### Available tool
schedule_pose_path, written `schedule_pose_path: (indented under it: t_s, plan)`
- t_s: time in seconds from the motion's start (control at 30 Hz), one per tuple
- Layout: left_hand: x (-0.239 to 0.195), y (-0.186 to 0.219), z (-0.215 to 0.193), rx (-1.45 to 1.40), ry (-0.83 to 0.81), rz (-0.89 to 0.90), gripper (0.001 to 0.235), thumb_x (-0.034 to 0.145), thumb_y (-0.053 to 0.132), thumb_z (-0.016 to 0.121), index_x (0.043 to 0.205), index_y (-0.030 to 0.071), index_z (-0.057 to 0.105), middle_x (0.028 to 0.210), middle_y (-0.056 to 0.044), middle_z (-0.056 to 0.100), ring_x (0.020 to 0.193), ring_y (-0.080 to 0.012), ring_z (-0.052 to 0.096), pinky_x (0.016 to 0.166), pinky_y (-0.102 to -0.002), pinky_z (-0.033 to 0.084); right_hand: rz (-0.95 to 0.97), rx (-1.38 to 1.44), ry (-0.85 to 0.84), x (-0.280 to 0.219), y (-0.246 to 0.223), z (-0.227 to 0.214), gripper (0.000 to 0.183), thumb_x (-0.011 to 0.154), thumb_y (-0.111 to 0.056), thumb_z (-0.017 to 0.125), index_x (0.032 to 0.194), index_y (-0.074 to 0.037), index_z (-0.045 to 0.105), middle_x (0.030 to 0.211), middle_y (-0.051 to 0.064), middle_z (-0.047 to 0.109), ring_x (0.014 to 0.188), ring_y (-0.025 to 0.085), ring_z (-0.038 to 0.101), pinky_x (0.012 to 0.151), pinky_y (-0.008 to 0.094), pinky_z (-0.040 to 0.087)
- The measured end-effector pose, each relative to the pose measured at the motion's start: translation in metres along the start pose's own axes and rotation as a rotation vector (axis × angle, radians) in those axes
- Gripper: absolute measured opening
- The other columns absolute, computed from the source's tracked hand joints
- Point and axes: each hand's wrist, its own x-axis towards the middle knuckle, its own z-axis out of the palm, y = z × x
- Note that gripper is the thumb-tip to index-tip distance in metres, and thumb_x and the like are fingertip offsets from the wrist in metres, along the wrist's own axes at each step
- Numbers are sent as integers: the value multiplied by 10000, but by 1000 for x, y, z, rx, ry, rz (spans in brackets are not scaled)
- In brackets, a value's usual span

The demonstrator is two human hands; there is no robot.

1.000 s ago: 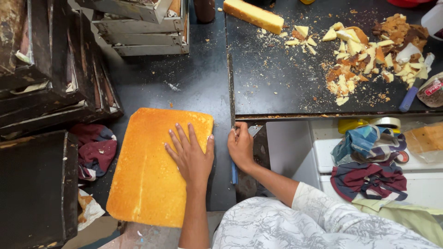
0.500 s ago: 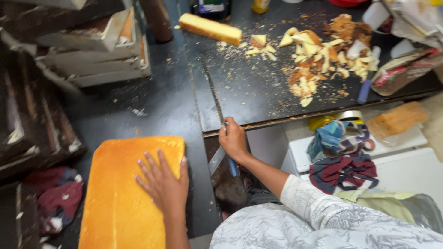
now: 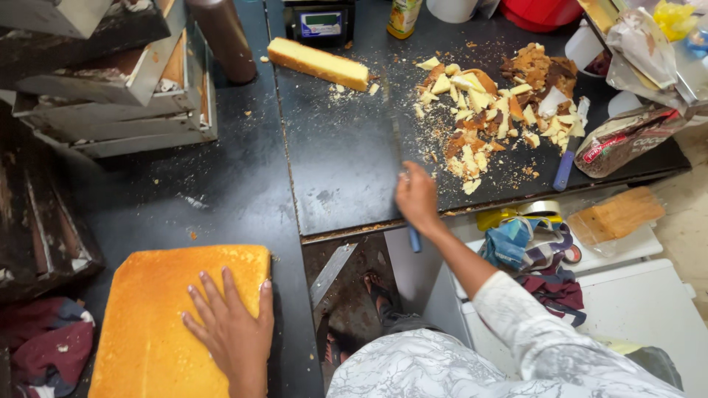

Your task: The person trims the edges of a round cake using a long serrated knife to create a flat surface. They then move the trimmed cake to a nearby shelf and proceed to cut a small triangular piece from a rectangular cake, spreading a yellow condiment on it.

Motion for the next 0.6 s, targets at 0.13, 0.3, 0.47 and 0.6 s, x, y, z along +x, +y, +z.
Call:
schedule_pose_path:
  t_s: [0.13, 0.3, 0.47, 0.6]
  plan:
    - [-3, -6, 7, -8, 29, 6, 781, 978, 623, 475, 1533, 75, 501, 1658, -252, 366, 1549, -460, 281, 1220, -678, 152, 127, -93, -92, 1, -8, 31, 341, 913, -72, 590, 1215, 73, 658, 1041, 273, 717, 889, 415, 715, 821, 501, 572]
    - [-2, -11, 27, -7, 71, 17, 803, 971, 647, 499, 1557, 99, 507, 1676, -256, 373, 1580, -463, 288, 1247, -699, 140, 250, -232, -83, 18, 47, -14, 276, 893, -68, 591, 1133, 34, 681, 938, 254, 711, 839, 417, 701, 788, 515, 564]
    - [-6, -22, 32, -6, 70, -2, 810, 954, 654, 510, 1551, 106, 510, 1674, -266, 380, 1575, -473, 296, 1243, -698, 128, 287, -365, -39, 74, 118, -79, 225, 938, -62, 575, 1116, 47, 657, 889, 201, 673, 759, 348, 695, 664, 480, 563]
    - [-7, -17, 31, -34, 67, -24, 813, 962, 666, 520, 1543, 99, 519, 1661, -265, 389, 1586, -471, 300, 1255, -700, 116, 254, -264, 31, 61, 110, -81, 257, 1014, -73, 538, 1213, 34, 660, 970, 205, 700, 789, 355, 709, 698, 457, 574]
